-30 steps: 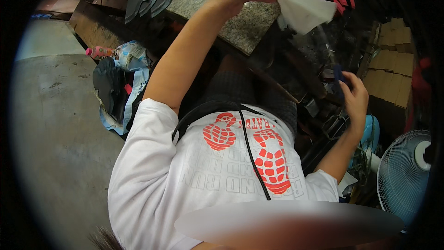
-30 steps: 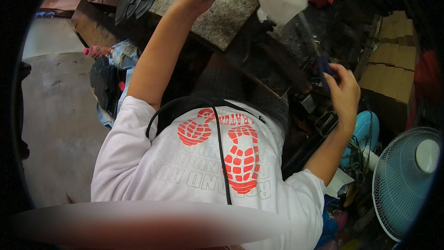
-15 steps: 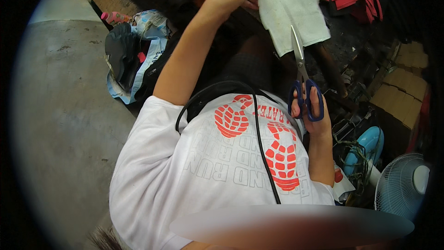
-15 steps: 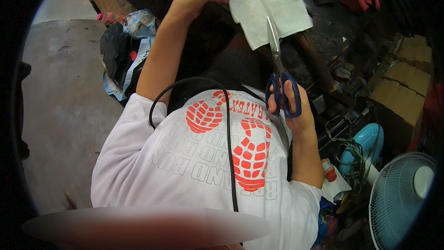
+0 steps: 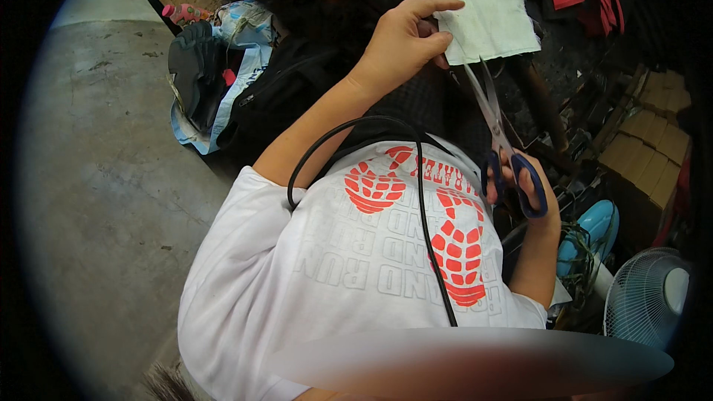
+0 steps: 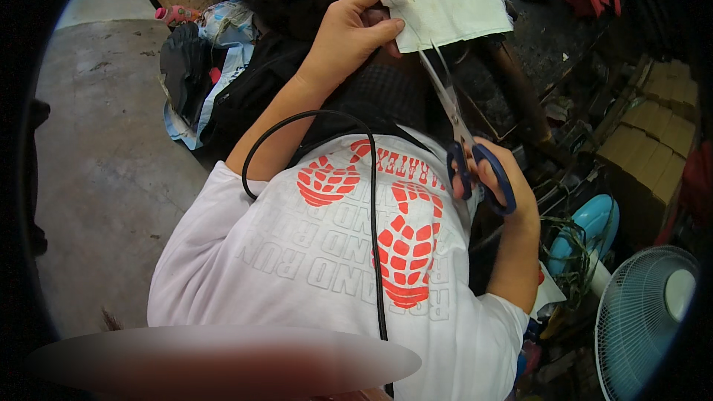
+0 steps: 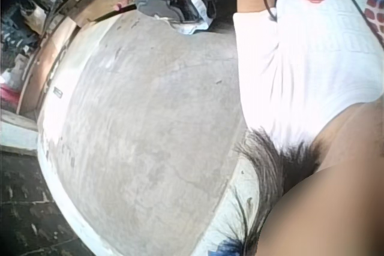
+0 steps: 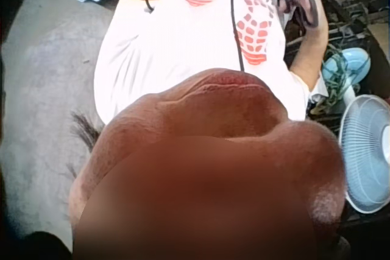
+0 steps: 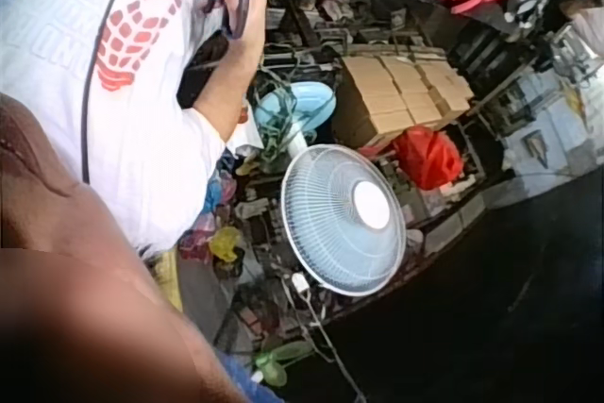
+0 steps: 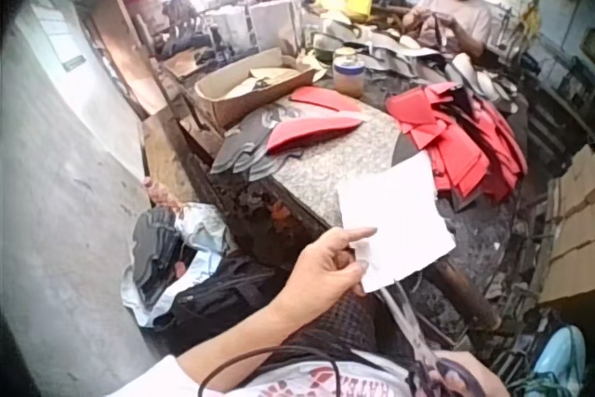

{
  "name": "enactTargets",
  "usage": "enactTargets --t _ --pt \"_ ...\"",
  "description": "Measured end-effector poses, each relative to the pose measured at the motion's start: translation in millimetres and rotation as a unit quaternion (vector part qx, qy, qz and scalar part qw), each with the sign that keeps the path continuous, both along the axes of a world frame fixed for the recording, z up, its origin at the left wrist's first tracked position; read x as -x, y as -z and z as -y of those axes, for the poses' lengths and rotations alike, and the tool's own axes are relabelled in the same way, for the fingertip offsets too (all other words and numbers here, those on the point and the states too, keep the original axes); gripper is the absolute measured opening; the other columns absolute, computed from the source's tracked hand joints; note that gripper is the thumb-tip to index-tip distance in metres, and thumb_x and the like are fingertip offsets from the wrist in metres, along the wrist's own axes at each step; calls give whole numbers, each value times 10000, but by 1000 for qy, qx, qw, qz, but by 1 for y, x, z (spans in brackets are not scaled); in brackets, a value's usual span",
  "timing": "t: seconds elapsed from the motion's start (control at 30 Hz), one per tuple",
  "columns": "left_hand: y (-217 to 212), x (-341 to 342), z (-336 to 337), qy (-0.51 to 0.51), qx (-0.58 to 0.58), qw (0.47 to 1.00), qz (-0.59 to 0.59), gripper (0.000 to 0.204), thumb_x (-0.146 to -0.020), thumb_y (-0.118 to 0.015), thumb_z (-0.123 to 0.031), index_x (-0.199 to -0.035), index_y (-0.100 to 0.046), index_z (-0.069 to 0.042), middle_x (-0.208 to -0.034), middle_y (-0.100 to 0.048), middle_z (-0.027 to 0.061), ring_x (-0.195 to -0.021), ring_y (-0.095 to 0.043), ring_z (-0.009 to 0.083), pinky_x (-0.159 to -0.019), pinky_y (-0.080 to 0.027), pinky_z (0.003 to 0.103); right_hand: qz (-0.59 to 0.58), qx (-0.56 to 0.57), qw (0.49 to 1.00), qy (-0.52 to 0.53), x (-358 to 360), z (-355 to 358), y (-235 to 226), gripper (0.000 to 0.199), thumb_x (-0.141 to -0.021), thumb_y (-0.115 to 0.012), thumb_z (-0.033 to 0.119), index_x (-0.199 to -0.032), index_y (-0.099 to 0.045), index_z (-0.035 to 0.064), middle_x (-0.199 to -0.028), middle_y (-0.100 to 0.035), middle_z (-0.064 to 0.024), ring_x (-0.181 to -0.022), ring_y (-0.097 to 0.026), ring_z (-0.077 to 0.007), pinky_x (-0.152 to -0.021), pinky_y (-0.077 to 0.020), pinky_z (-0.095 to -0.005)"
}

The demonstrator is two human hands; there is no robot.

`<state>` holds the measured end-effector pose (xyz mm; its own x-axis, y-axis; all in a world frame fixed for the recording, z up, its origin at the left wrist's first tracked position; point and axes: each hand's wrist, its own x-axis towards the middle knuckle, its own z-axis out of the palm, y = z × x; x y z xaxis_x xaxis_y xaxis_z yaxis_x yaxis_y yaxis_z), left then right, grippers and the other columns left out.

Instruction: The person handles black and pink fabric pieces, then uses scissors to cut a white fabric strip and trims it against a pink piece. The person repeatedly cuts and adjusts the white strip, placing trimmed pieces aside.

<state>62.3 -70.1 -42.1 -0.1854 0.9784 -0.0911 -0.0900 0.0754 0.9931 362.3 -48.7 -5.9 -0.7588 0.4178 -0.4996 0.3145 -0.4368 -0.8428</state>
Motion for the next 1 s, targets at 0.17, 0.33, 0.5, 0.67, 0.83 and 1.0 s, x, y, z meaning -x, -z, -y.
enactTargets --t 0.17,0.33,0.5,0.67,0.83,1.0 --pt "8 -7 0 -8 -52 997 50 708 -881 -709 11 -1518 -401 -12 -1106 -665 114 -861 -669 127 -753 -585 274 22 9 1000 -8 8 3 -1 753 -868 -604 704 -1068 -556 -21 -786 -613 -67 -676 -628 -131 -633 -486 -234" --pt "6 -9 3 9 -59 996 61 819 -837 -729 6 -1539 -310 46 -1132 -557 89 -894 -619 131 -741 -571 260 38 -65 997 3 35 8 7 727 -870 -613 704 -1055 -541 5 -713 -566 -42 -659 -576 -95 -604 -436 -215" --pt "5 -6 2 6 -78 995 57 837 -824 -731 -10 -1536 -300 66 -1172 -538 97 -914 -604 134 -739 -561 251 27 -69 996 47 39 14 4 561 -917 -645 594 -930 -584 36 -630 -562 -1 -549 -542 -79 -540 -407 -215" --pt "10 -6 -1 2 -117 992 -42 827 -833 -728 -23 -1536 -300 68 -1190 -556 115 -916 -620 145 -737 -558 256 34 -45 994 96 36 21 3 487 -936 -659 525 -877 -583 47 -622 -540 14 -512 -531 -63 -486 -387 -207" --pt "9 -5 -6 -19 -96 992 81 840 -860 -702 2 -1554 -234 67 -1239 -565 164 -940 -649 169 -732 -563 275 46 -63 993 87 39 16 2 454 -953 -650 486 -884 -581 42 -628 -548 9 -512 -531 -63 -495 -391 -208" --pt "0 -10 0 20 -71 990 120 921 -857 -687 42 -1580 -115 52 -1276 -566 177 -971 -658 179 -726 -572 289 21 -78 993 86 56 7 7 679 -873 -639 686 -941 -567 15 -609 -520 2 -489 -492 -66 -458 -343 -198"
